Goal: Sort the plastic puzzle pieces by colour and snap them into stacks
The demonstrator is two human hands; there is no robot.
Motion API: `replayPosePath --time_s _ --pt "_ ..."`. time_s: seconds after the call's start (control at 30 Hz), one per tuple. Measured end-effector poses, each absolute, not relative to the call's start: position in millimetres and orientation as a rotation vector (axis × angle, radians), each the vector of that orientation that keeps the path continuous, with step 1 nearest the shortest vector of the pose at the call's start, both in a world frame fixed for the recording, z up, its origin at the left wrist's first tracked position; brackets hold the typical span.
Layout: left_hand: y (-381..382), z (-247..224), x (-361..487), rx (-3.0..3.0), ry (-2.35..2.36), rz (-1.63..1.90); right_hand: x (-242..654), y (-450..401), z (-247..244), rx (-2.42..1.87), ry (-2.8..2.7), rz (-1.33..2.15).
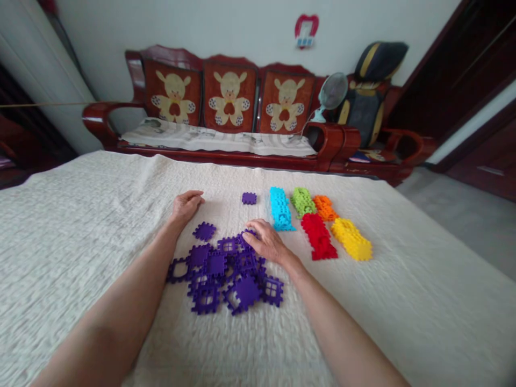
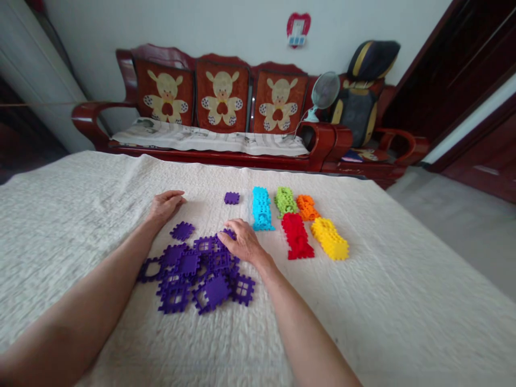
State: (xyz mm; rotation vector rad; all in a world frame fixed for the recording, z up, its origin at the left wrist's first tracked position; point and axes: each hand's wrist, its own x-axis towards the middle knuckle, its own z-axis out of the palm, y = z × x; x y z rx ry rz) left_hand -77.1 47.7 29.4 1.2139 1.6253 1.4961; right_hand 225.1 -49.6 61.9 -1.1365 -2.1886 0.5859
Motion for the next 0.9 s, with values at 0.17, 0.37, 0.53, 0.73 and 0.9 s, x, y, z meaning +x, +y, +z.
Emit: replayPosePath --time_s 0.17,0.37,0.53,0.73,0.9 --pt "44.4 34.2 -74.4 1.266 1.641 1.496 222.8 -59.0 51.1 -1.082 -2.074 0.484" --pt "36.3 38.7 -71.6 1.45 1.698 1.396 221.0 -62.0 50.2 -0.995 -2.103 0.426" --pt "25.8 42.8 -72.6 1.672 1.728 1.259 219.3 -60.5 46.7 -1.012 -2.132 0.388" --pt "28.1 42.5 -73.3 1.655 1.737 1.246 218.9 -61.7 46.5 -1.018 -2.168 0.346" --pt "34.1 36.5 -74.8 1.444 1.663 1.398 220.3 -62.2 47.1 -1.012 -2.195 0.32"
